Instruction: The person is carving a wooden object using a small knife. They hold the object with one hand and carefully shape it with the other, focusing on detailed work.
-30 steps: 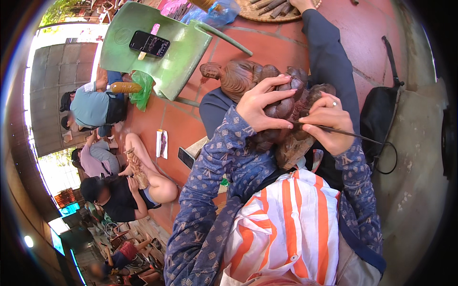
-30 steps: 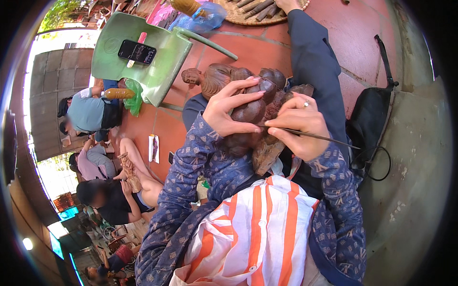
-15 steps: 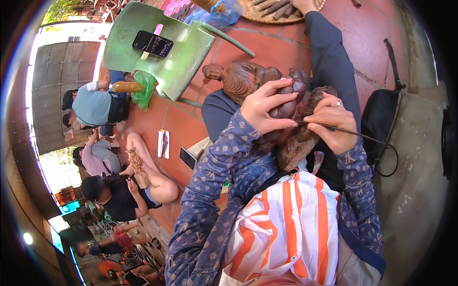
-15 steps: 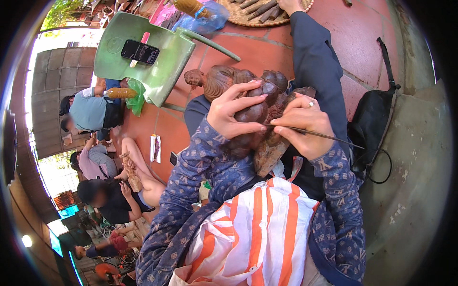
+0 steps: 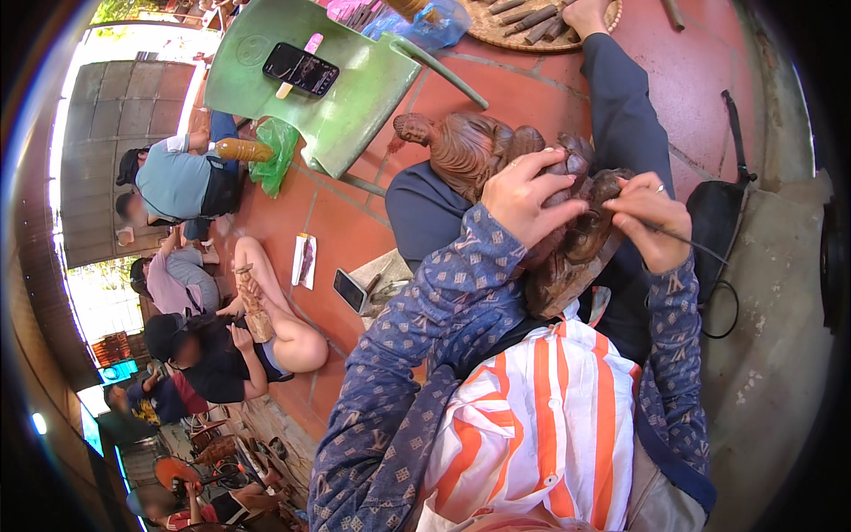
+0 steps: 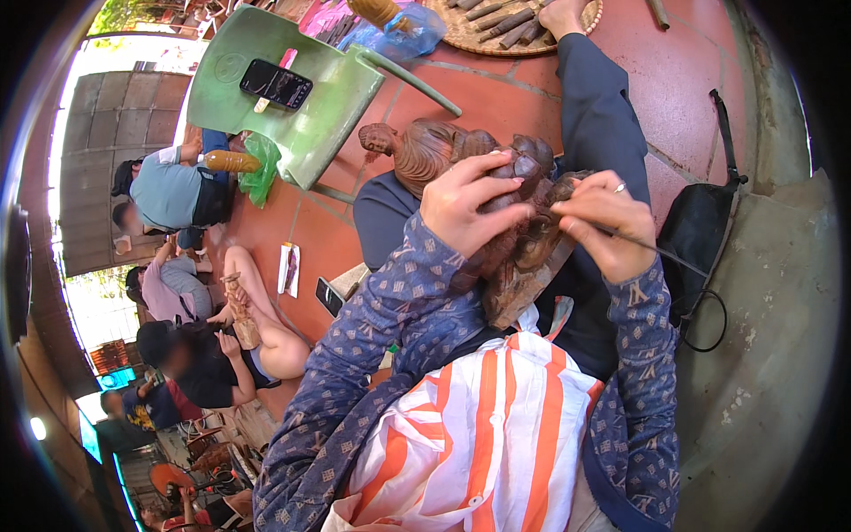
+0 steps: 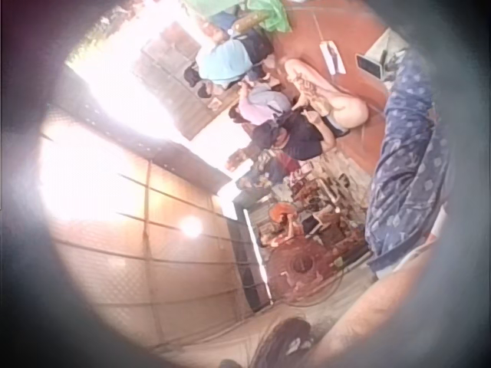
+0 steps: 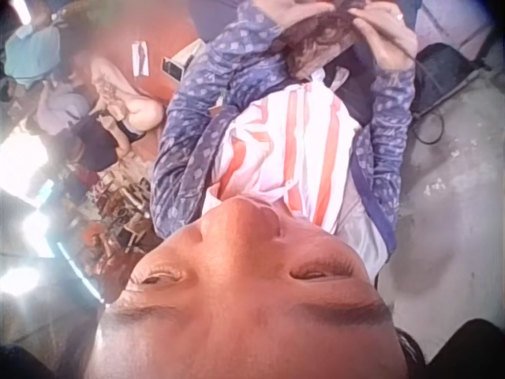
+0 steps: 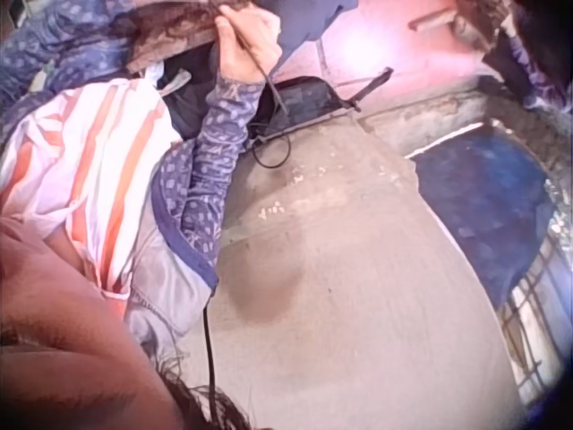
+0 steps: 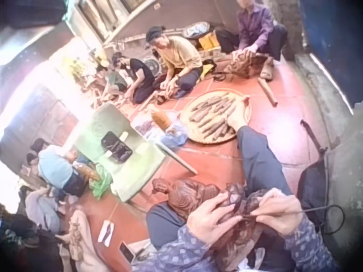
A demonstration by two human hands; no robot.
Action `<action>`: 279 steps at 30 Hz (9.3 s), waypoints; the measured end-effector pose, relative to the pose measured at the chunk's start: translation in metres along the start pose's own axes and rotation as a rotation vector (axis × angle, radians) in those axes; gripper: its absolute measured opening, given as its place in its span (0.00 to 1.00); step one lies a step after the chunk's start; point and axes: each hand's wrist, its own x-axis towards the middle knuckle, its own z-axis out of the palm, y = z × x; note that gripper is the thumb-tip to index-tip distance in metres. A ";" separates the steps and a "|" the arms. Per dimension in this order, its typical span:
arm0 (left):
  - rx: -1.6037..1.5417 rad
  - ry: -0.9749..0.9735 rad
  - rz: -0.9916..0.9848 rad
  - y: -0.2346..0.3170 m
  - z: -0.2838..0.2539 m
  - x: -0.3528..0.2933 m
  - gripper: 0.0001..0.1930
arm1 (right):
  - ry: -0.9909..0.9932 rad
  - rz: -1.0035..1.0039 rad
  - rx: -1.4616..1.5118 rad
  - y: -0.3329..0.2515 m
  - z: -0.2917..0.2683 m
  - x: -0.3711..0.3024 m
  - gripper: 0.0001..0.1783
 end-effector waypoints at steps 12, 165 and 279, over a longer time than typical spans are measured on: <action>-0.039 -0.061 0.063 -0.002 -0.012 -0.002 0.29 | -0.075 0.015 -0.015 -0.005 0.009 -0.001 0.08; -0.539 0.028 -0.522 0.003 -0.005 0.014 0.13 | 0.113 0.106 0.052 0.003 -0.023 -0.009 0.07; -0.112 -0.103 -0.002 -0.010 -0.002 0.002 0.29 | -0.002 0.000 -0.040 -0.018 0.008 0.002 0.07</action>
